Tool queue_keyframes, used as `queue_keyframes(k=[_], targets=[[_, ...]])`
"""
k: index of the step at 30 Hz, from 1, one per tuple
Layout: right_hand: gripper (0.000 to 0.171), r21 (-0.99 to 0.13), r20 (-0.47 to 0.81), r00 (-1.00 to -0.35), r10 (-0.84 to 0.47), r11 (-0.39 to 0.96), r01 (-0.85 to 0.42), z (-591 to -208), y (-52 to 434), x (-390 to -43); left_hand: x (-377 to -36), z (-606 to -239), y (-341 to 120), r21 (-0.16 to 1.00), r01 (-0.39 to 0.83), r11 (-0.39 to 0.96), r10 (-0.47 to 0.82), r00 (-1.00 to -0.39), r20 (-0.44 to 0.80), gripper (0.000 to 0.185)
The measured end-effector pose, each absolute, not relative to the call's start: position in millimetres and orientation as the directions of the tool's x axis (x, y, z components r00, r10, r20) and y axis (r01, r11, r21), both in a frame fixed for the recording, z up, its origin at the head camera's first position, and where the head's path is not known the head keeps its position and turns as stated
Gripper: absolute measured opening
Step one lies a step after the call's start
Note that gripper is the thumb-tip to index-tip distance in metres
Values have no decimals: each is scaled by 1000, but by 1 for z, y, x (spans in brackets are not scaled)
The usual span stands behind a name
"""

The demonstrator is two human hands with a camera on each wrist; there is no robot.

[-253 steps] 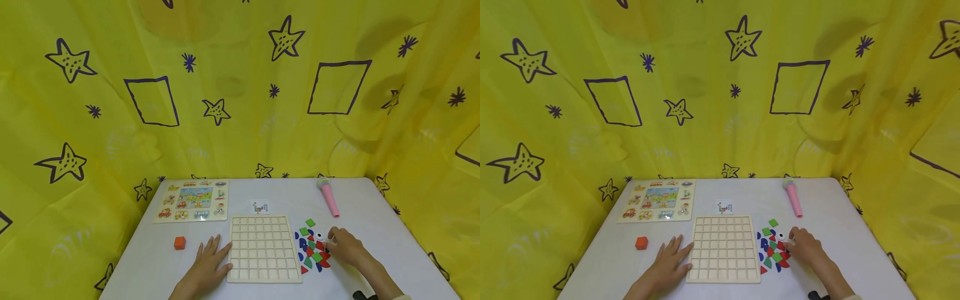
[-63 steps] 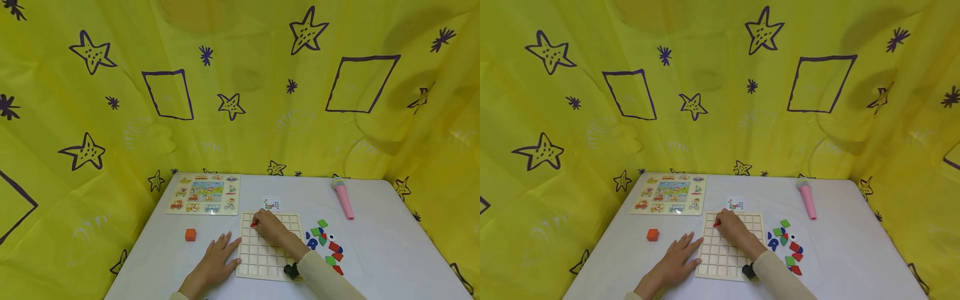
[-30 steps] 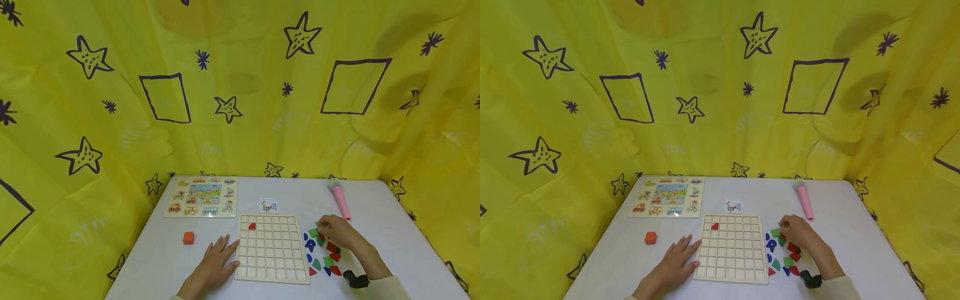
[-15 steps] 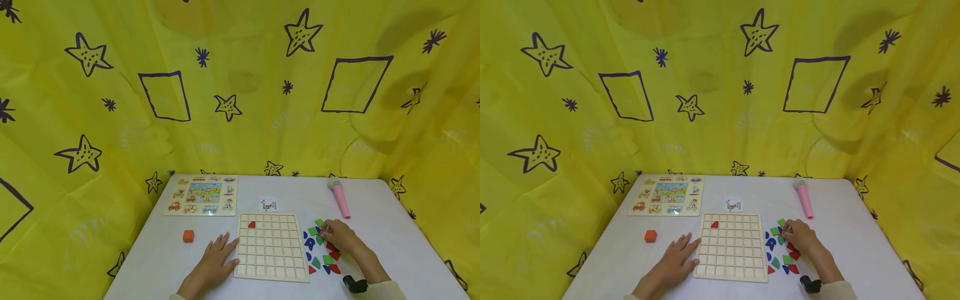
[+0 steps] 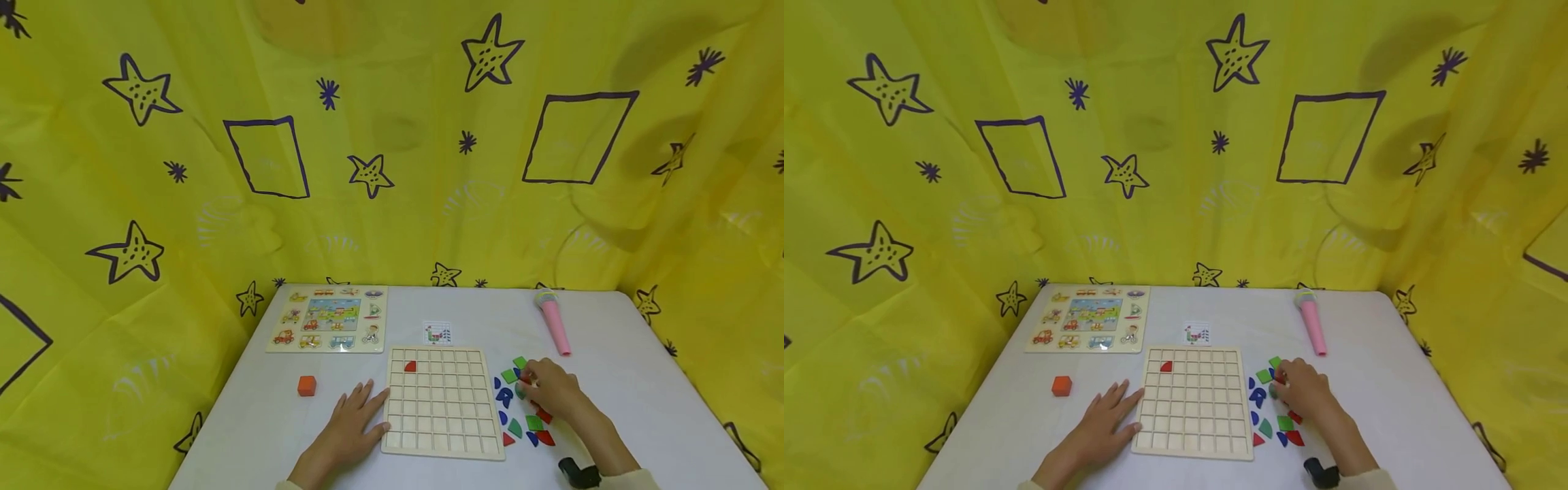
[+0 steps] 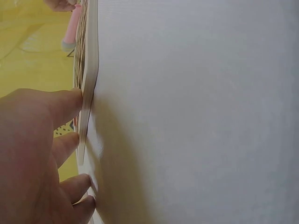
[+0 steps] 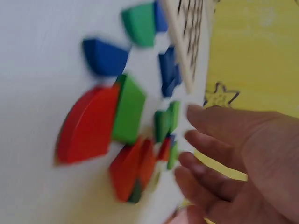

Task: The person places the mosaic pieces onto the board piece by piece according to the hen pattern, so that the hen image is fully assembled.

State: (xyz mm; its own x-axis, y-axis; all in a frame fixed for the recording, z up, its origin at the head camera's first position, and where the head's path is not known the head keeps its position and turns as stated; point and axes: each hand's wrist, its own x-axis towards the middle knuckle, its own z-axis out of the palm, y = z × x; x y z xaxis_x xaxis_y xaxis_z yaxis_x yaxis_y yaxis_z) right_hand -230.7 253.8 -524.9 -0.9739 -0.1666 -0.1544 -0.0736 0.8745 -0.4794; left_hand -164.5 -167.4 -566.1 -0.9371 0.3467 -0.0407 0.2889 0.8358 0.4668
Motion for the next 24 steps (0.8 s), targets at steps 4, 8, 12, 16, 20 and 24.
queue_keyframes(k=[4,8,12,16,20,24], targets=[[26,-479,-241,-940,-241,872,-101,-521,234,-215,-164,-566,-169,462,281,841,340,-939,-48,64],[29,-471,-288,-920,-266,876,-105,-522,222,-199,-164,-566,-168,472,291,832,349,-936,-37,64],[34,-429,-271,-925,-268,893,-133,-526,217,-187,-165,-568,-167,470,297,831,352,-935,-31,64],[38,-394,-243,-933,-264,906,-154,-529,213,-182,-166,-570,-168,457,290,840,346,-937,-40,64],[32,-398,-263,-936,-233,910,-114,-533,209,-177,-166,-570,-169,459,289,840,345,-938,-40,63],[23,-407,-244,-941,-236,905,-121,-537,207,-173,-166,-568,-168,463,287,839,344,-938,-41,63]])
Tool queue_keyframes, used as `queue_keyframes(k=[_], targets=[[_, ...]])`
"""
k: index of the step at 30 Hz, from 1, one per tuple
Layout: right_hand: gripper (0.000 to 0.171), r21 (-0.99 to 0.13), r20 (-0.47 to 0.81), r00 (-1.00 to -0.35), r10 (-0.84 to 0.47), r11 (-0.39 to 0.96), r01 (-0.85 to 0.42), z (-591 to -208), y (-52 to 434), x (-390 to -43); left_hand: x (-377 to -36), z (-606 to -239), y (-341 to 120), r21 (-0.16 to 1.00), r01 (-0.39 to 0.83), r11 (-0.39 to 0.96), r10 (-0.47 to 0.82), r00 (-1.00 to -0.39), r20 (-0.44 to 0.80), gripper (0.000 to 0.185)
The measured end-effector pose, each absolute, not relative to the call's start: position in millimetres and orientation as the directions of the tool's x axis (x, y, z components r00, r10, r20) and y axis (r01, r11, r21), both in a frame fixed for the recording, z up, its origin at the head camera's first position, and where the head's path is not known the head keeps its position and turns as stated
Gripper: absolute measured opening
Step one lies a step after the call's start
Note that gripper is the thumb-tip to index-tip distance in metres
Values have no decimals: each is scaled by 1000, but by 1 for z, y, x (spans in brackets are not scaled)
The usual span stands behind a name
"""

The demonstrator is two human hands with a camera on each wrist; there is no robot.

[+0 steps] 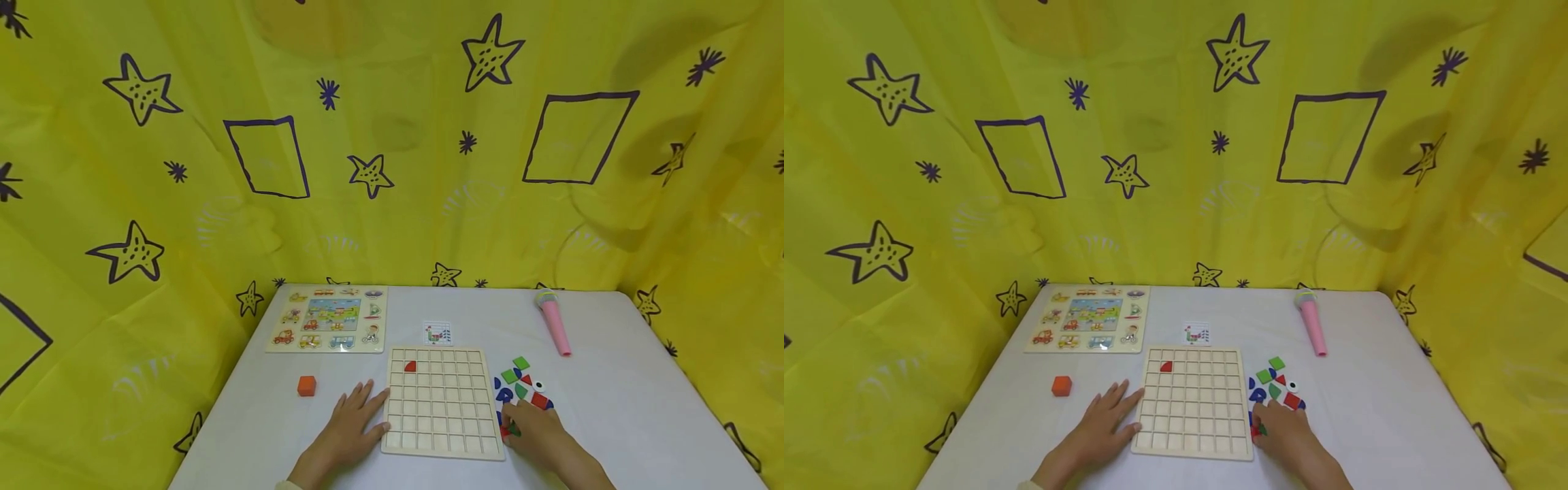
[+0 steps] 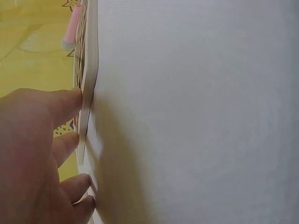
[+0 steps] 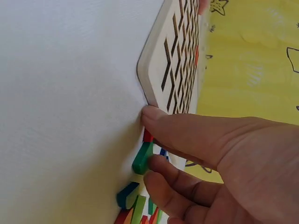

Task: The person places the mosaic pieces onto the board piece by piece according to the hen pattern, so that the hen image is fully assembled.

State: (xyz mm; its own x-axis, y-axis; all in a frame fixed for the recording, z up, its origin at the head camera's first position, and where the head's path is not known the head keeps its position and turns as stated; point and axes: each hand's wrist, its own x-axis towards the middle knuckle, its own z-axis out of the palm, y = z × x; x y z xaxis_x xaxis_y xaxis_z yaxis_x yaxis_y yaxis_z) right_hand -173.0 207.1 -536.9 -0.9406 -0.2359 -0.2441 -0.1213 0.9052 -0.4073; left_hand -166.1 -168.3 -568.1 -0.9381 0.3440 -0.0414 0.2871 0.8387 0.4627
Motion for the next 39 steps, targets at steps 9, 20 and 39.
queue_keyframes(k=[9,20,39], targets=[[17,-413,-154,-964,-215,901,-135,-539,208,-169,-167,-569,-169,465,285,838,344,-938,-47,64],[18,-523,-90,-978,-189,845,-115,-544,207,-160,-167,-572,-168,458,291,840,344,-938,-35,64],[20,-645,-48,-924,-379,718,-261,-554,229,-165,-163,-567,-166,469,302,830,351,-936,-17,63]])
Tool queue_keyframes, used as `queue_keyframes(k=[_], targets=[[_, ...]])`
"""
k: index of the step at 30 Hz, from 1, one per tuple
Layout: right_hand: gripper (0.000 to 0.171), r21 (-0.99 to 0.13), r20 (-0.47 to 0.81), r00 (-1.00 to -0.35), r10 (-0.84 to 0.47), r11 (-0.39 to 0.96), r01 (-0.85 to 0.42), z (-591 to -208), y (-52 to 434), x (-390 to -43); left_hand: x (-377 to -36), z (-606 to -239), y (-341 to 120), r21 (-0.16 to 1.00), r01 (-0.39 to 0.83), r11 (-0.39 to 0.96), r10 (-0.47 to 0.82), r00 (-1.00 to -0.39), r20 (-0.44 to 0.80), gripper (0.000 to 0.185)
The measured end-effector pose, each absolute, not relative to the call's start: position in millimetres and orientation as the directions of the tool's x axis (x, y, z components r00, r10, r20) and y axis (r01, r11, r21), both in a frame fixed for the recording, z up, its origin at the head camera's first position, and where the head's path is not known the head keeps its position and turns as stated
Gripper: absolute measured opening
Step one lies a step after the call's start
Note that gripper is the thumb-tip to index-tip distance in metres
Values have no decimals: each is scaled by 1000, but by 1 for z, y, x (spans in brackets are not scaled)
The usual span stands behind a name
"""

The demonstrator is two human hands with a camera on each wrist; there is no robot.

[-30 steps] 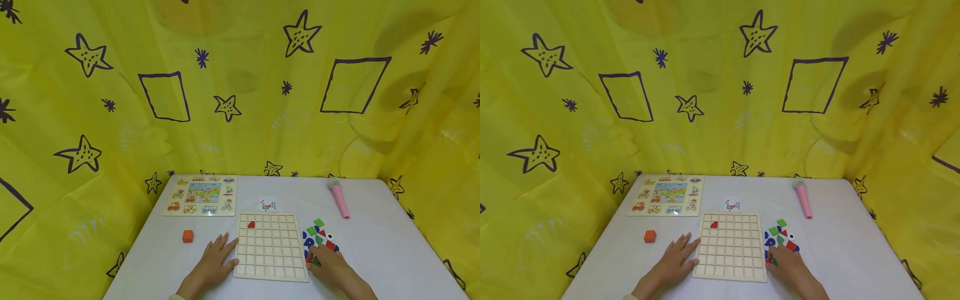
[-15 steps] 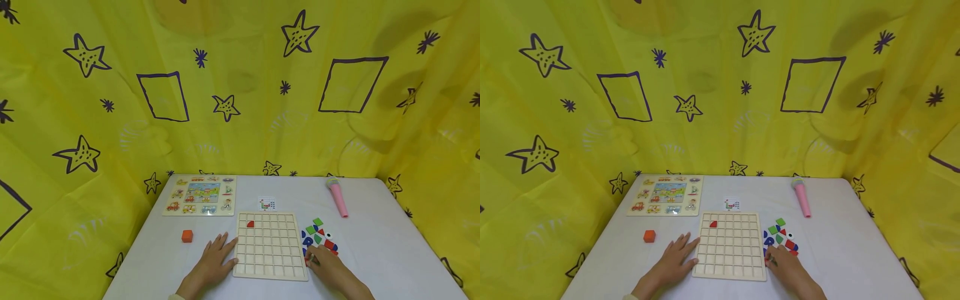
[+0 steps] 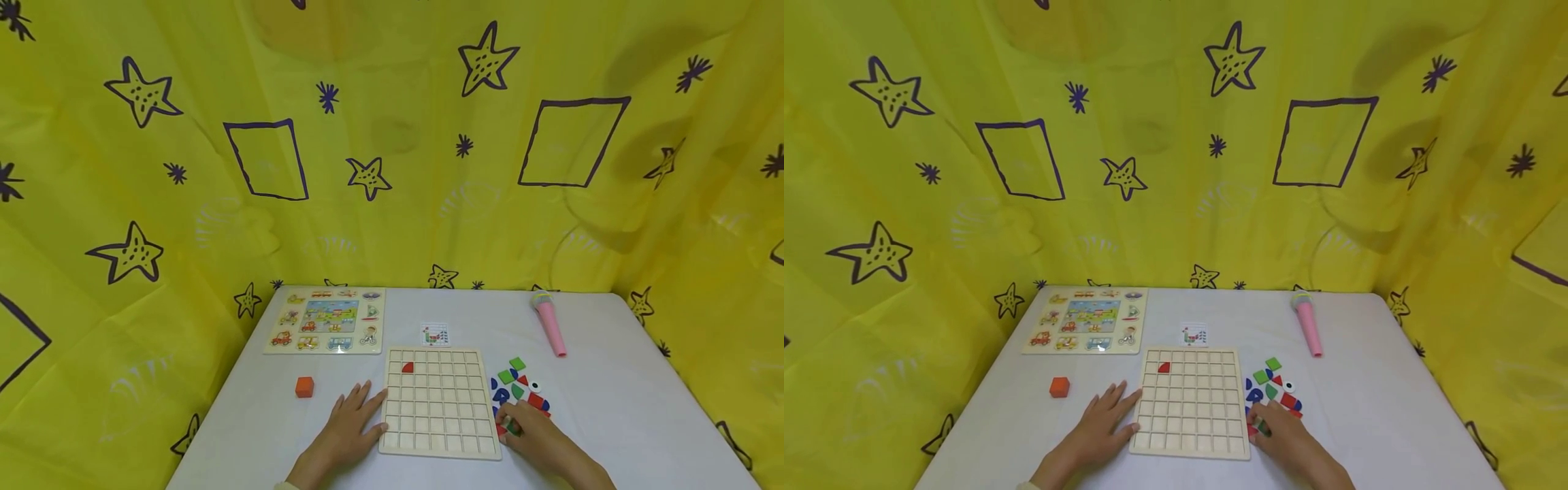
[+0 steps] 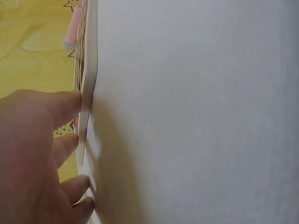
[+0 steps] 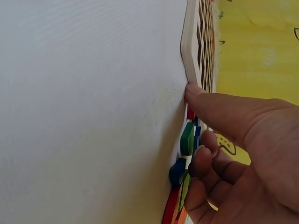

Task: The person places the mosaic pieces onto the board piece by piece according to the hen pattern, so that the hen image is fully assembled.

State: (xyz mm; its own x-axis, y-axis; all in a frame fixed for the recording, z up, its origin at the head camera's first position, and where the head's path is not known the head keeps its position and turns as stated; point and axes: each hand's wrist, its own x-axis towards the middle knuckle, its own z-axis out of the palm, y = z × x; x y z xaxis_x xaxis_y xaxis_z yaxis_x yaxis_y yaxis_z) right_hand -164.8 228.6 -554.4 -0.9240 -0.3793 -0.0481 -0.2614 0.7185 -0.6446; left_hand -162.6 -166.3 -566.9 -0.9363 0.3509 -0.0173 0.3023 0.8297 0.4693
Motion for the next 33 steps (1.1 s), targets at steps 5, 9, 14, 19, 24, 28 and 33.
queue_keyframes(k=[5,9,14,19,24,28,33], targets=[[18,-647,-50,-916,-398,712,-273,-552,228,-164,-162,-565,-166,483,300,823,349,-937,-12,63],[16,-615,-65,-923,-380,744,-263,-549,226,-161,-162,-566,-167,488,300,820,348,-937,-8,62],[26,-547,-61,-945,-321,803,-237,-544,222,-159,-163,-569,-166,474,298,828,344,-939,-11,62],[23,-537,-64,-959,-274,820,-198,-543,222,-162,-163,-569,-167,469,297,832,342,-940,-11,62],[19,-543,-63,-971,-233,824,-162,-546,223,-165,-164,-569,-167,465,296,834,339,-941,-9,62],[18,-539,-43,-972,-231,824,-172,-548,225,-165,-164,-569,-166,466,292,835,336,-942,-12,62],[18,-525,-72,-975,-210,839,-142,-547,224,-166,-164,-569,-166,467,290,835,337,-941,-18,62]])
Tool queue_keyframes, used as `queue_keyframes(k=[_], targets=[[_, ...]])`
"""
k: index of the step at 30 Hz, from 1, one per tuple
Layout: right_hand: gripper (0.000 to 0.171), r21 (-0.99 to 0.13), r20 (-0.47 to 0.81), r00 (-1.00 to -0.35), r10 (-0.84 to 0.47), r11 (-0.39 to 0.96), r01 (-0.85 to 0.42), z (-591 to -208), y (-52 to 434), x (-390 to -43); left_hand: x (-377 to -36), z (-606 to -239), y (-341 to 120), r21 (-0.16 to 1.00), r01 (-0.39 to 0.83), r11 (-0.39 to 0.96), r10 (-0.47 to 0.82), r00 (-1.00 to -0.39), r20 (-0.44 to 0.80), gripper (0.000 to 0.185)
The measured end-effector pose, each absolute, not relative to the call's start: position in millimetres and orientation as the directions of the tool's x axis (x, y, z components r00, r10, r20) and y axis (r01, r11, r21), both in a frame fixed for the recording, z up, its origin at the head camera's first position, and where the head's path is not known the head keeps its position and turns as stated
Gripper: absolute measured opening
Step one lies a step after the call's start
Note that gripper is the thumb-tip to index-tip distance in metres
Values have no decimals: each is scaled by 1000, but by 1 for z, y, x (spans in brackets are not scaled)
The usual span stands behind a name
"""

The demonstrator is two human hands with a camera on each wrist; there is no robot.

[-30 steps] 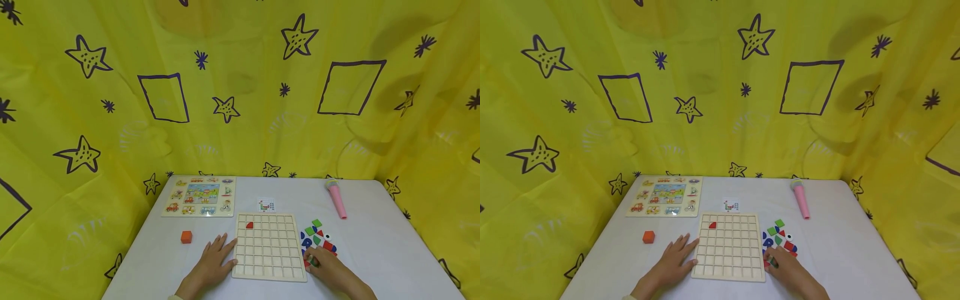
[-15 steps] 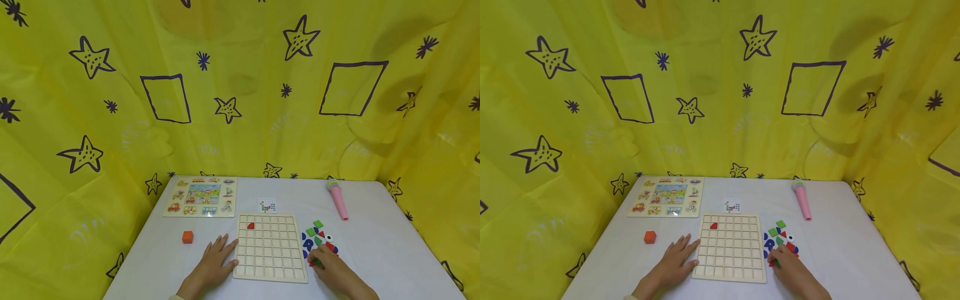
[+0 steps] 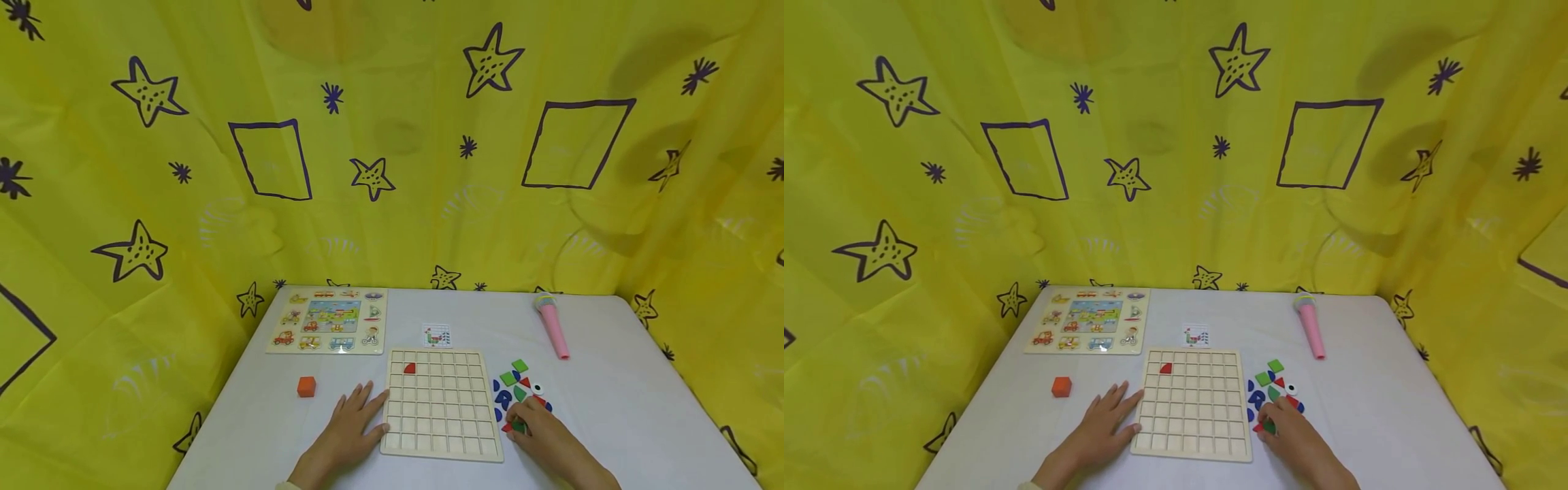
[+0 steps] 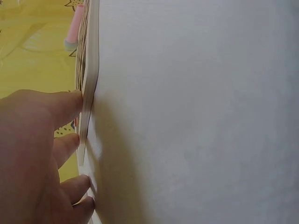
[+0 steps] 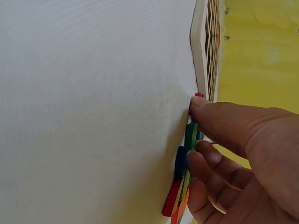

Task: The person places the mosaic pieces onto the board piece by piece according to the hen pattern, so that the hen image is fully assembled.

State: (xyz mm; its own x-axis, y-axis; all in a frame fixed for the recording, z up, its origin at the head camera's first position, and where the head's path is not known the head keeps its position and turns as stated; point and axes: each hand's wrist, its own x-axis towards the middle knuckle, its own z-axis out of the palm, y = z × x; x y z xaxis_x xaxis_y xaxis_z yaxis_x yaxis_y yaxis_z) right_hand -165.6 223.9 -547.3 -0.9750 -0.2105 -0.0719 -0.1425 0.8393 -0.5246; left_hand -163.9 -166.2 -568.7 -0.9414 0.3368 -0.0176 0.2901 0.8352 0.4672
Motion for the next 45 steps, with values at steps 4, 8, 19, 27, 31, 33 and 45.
queue_keyframes(k=[4,8,19,27,31,33,45], targets=[[19,-519,-72,-972,-222,841,-154,-547,224,-167,-164,-568,-167,470,299,830,342,-940,-7,62],[18,-524,-34,-966,-257,827,-202,-547,226,-166,-165,-568,-167,477,294,828,341,-940,-13,62],[17,-512,7,-968,-253,830,-220,-544,222,-174,-163,-566,-166,474,291,831,344,-938,-28,63],[16,-586,-24,-974,-224,793,-168,-524,197,-195,-163,-566,-166,471,290,833,343,-939,-28,63],[16,-588,-14,-971,-240,787,-186,-519,172,-210,-164,-567,-166,468,281,838,338,-940,-40,64],[15,-599,-25,-969,-244,780,-181,-519,158,-217,-164,-566,-166,473,282,835,339,-940,-37,63],[14,-590,41,-898,-439,714,-376,-540,80,-253,-163,-565,-166,479,285,830,342,-939,-34,62]])
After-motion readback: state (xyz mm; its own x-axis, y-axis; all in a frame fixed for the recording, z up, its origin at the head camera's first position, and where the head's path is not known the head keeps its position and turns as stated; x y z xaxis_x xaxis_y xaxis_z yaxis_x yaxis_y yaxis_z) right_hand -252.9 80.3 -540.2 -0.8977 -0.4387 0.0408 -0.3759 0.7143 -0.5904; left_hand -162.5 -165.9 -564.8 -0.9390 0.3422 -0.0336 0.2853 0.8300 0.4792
